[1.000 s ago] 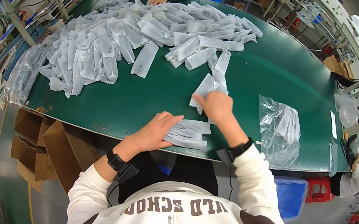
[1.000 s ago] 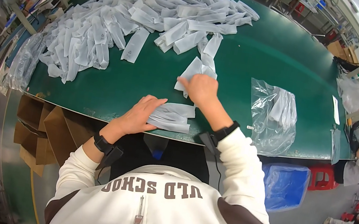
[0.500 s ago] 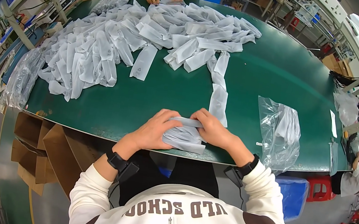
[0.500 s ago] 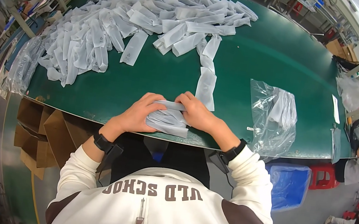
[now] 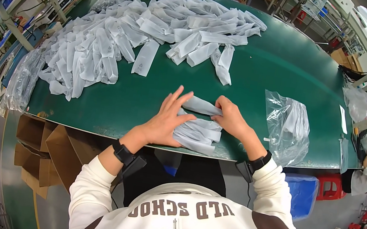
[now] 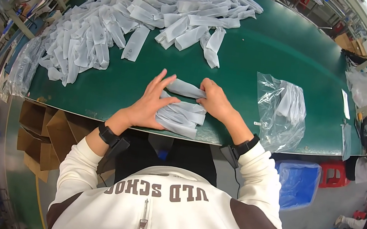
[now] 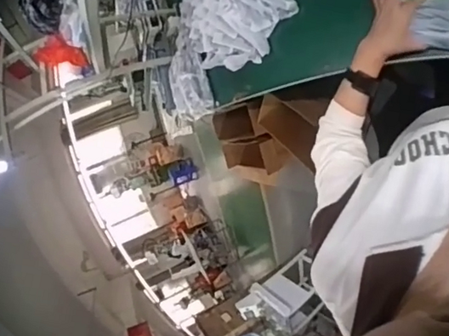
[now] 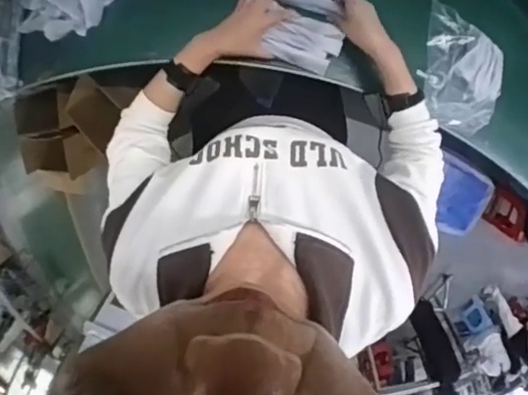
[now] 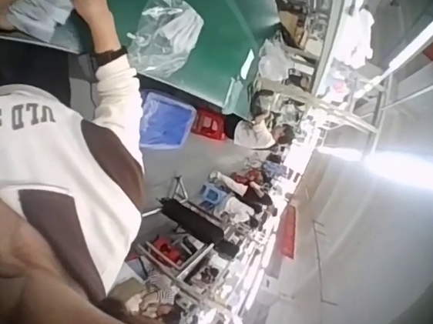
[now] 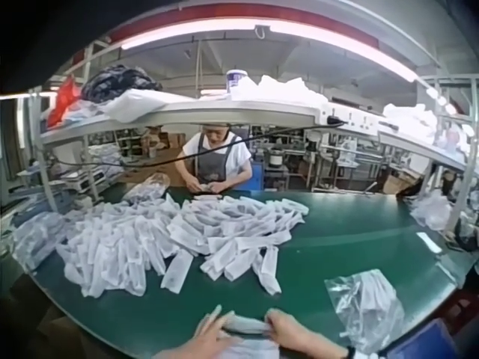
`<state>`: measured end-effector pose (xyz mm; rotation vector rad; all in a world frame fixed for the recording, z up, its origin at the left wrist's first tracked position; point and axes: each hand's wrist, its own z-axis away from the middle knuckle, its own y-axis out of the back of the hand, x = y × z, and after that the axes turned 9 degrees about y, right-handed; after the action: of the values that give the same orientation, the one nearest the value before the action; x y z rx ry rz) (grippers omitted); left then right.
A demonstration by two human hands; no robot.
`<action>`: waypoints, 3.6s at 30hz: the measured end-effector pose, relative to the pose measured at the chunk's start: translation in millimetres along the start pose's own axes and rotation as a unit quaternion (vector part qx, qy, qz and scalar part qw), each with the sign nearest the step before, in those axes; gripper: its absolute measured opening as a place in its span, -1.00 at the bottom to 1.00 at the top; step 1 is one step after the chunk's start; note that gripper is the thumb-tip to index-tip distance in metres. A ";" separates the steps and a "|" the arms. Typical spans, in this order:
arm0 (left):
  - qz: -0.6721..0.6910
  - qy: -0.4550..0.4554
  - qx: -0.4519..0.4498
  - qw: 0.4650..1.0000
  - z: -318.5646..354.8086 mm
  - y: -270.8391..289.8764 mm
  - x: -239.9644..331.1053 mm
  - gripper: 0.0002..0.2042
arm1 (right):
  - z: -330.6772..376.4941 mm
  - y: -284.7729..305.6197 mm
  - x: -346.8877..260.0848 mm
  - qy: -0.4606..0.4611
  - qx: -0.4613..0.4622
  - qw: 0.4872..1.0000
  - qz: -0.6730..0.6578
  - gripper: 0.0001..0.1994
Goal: Packing small plastic-wrapped components into larger plastic bags at a manufacturing station.
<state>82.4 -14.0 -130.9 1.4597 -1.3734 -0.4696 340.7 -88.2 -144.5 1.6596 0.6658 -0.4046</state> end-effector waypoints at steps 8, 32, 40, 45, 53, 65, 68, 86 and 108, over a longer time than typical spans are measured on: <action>0.162 0.034 -0.112 0.980 -4.9 -21.7 -19.9 -0.23 | 12.9 5.3 -2.3 0.096 -0.044 0.994 -0.009 -0.49; 0.388 -0.002 -0.079 0.918 -80.3 -72.8 67.9 -0.41 | 167.0 18.0 -42.0 0.000 0.147 0.985 -0.090 -0.19; 0.214 -0.112 0.105 0.965 -118.0 -119.5 216.1 -0.75 | 342.9 71.4 -65.7 -0.210 0.403 0.817 -0.355 -0.26; 0.257 -0.088 -0.014 0.962 -132.2 -156.3 214.4 -0.85 | 345.0 72.8 -56.8 -0.246 0.434 0.830 -0.248 -0.29; 0.367 -0.060 0.033 0.928 -143.2 -110.1 203.6 -0.91 | 241.4 83.3 2.6 -0.262 0.393 0.854 -0.217 -0.38; 0.399 -0.143 0.034 0.905 -131.0 -114.4 196.4 -0.89 | 112.6 62.0 58.6 -0.299 0.363 0.880 0.066 -0.34; 0.409 -0.167 0.008 0.897 -129.0 -106.5 204.6 -0.89 | 116.1 42.2 73.6 -0.249 0.357 0.879 0.195 -0.27; 0.319 -0.090 -0.075 0.941 -118.9 -83.3 119.6 -0.75 | 159.1 65.8 81.9 -0.082 0.141 0.946 0.280 -0.26; 0.212 0.110 0.048 0.970 -139.3 -71.3 -40.9 -0.97 | -128.7 26.0 55.6 -0.071 0.042 0.969 0.232 -0.51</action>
<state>221.7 65.6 -151.2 1.2042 -1.4896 0.0335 387.3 46.0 -132.4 1.7840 0.1426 -0.2103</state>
